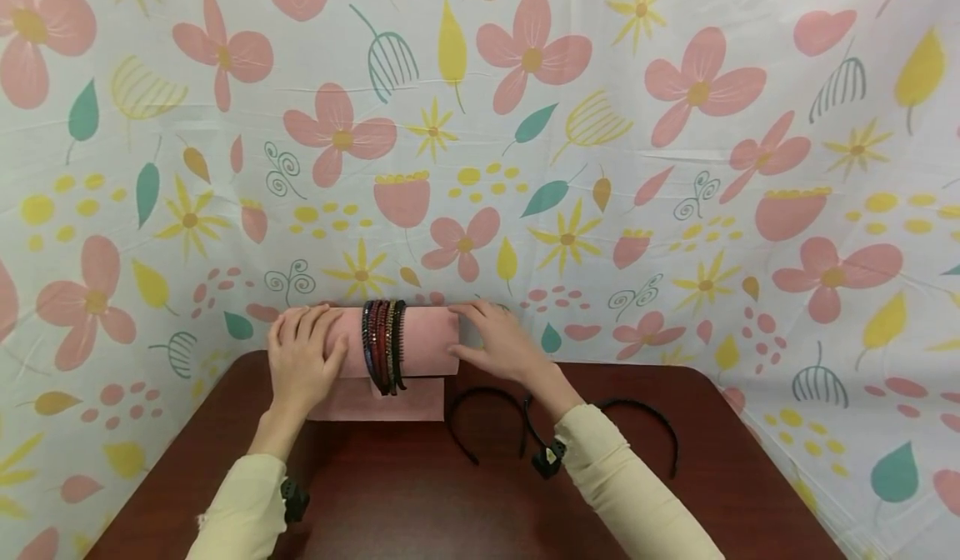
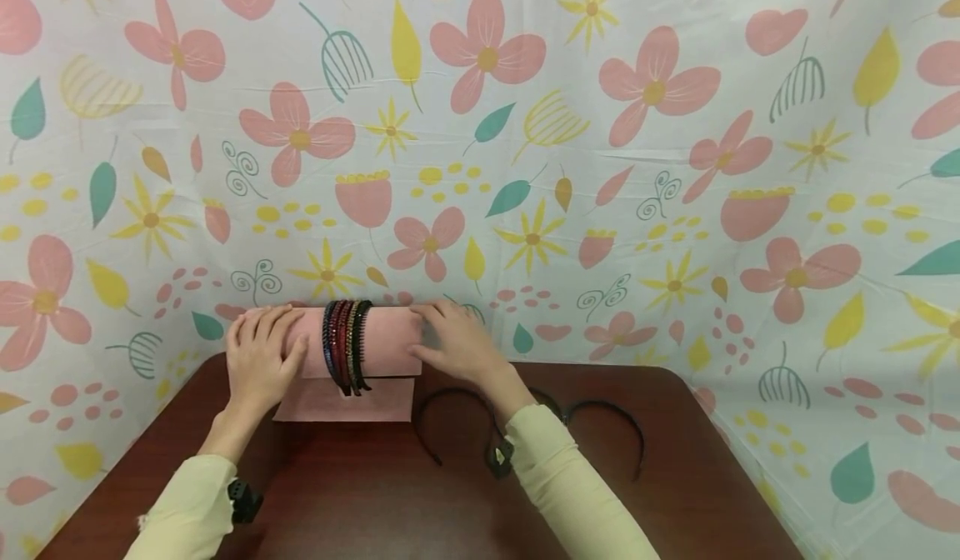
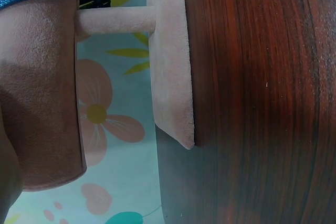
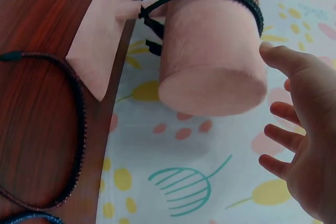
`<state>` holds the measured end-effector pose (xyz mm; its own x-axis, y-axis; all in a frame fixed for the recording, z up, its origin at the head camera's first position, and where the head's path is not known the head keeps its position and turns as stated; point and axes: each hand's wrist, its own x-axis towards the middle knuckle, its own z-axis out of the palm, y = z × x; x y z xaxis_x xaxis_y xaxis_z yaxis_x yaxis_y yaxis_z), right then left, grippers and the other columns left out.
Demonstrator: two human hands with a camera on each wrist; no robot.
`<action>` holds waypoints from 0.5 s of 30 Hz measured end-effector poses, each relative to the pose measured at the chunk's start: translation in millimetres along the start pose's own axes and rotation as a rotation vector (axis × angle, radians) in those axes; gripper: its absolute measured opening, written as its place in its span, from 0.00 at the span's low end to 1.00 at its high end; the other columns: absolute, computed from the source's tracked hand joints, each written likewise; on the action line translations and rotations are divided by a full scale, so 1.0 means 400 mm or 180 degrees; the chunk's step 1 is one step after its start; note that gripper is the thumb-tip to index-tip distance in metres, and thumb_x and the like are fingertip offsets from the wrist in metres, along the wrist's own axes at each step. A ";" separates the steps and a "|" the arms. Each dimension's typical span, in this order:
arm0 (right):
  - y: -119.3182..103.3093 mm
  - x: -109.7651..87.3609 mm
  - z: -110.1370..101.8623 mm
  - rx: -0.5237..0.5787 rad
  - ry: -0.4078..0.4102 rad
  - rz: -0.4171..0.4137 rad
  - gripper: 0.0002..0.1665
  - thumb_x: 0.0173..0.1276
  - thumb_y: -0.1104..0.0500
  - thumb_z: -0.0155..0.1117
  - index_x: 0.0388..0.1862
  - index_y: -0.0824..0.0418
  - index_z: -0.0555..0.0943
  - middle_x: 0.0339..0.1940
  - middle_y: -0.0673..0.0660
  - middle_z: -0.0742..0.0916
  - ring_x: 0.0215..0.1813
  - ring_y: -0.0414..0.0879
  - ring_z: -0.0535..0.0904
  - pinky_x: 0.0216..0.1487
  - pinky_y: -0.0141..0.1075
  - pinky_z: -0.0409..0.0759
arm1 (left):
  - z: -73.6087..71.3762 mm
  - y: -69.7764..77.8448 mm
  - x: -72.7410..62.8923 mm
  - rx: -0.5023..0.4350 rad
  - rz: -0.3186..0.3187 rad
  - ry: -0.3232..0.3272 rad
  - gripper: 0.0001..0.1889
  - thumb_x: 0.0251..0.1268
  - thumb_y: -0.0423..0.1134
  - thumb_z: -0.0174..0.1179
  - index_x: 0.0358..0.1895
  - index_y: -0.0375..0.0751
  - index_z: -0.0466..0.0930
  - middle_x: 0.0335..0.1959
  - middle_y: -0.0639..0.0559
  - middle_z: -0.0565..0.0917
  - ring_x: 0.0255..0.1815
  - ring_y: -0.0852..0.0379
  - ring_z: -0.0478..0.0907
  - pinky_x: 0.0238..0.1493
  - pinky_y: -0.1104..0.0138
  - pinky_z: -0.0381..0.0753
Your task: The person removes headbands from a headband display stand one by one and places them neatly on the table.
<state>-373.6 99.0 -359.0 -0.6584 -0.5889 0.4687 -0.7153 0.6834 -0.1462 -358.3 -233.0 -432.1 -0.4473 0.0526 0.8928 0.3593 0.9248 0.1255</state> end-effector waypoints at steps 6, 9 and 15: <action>-0.028 0.023 0.005 0.0062 -0.0095 0.0016 0.39 0.65 0.38 0.66 0.72 0.49 0.70 0.66 0.52 0.77 0.65 0.51 0.75 0.65 0.53 0.72 | 0.002 0.000 0.002 0.0013 0.0038 0.0065 0.25 0.68 0.56 0.46 0.57 0.45 0.80 0.59 0.43 0.80 0.62 0.39 0.70 0.68 0.39 0.56; -0.040 0.036 0.014 -0.0034 -0.0149 0.0006 0.40 0.65 0.37 0.65 0.72 0.48 0.69 0.67 0.52 0.76 0.66 0.51 0.74 0.65 0.54 0.72 | 0.002 0.000 0.002 0.0011 0.0042 0.0090 0.25 0.68 0.56 0.47 0.57 0.45 0.81 0.59 0.42 0.80 0.62 0.39 0.70 0.68 0.38 0.56; -0.064 0.055 0.036 -0.0110 -0.0253 0.0012 0.43 0.64 0.34 0.64 0.74 0.48 0.67 0.70 0.53 0.74 0.69 0.53 0.72 0.70 0.58 0.65 | -0.005 0.004 0.001 0.0027 0.0005 -0.0005 0.25 0.68 0.55 0.46 0.58 0.45 0.80 0.60 0.43 0.79 0.63 0.39 0.70 0.69 0.39 0.55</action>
<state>-373.3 62.4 -357.3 -0.6787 -0.6177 0.3972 -0.7051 0.6994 -0.1171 -356.4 -232.4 -430.8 -0.4481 0.0545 0.8923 0.3529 0.9279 0.1205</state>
